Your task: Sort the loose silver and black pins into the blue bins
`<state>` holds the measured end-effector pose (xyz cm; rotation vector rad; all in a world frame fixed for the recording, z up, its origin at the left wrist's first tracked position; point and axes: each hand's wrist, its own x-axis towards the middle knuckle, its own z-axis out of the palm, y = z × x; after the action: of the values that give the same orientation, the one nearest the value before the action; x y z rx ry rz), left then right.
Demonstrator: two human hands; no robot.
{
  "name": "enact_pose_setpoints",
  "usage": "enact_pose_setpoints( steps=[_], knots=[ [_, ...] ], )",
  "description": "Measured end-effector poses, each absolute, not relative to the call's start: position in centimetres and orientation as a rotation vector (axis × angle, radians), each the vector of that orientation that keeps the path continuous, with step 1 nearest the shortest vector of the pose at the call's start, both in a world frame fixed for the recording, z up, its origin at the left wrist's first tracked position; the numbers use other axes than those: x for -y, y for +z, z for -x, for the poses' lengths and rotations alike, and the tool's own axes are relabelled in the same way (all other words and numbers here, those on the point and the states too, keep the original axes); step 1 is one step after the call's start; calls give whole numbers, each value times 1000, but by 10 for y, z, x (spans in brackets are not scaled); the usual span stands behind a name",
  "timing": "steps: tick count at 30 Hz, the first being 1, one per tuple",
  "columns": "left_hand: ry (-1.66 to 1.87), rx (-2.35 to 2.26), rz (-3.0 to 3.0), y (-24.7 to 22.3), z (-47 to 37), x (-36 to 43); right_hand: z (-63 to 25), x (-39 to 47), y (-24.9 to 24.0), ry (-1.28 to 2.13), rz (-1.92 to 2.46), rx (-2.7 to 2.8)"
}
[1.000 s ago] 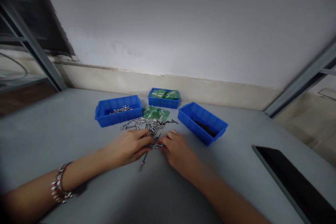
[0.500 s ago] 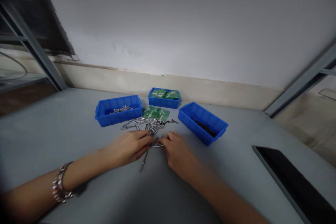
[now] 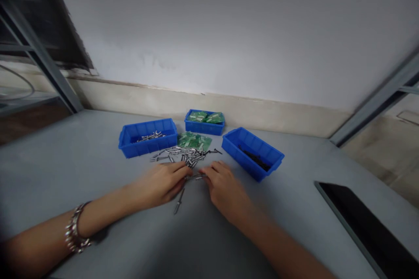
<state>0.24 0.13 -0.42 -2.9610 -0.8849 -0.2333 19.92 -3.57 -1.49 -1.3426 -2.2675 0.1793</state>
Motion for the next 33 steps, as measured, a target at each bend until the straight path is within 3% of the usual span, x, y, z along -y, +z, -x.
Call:
enact_pose_setpoints(
  steps=[15, 24, 33],
  knots=[
    [-272, 935, 2908, -2, -2, -1, -197, 36, -5, 420, 1344, 1926],
    [-456, 776, 2957, 4, -2, 1, -195, 34, -8, 723, 1308, 1819],
    [-684, 792, 2862, 0, -2, -2, -192, 38, -3, 773, 1301, 1900]
  ],
)
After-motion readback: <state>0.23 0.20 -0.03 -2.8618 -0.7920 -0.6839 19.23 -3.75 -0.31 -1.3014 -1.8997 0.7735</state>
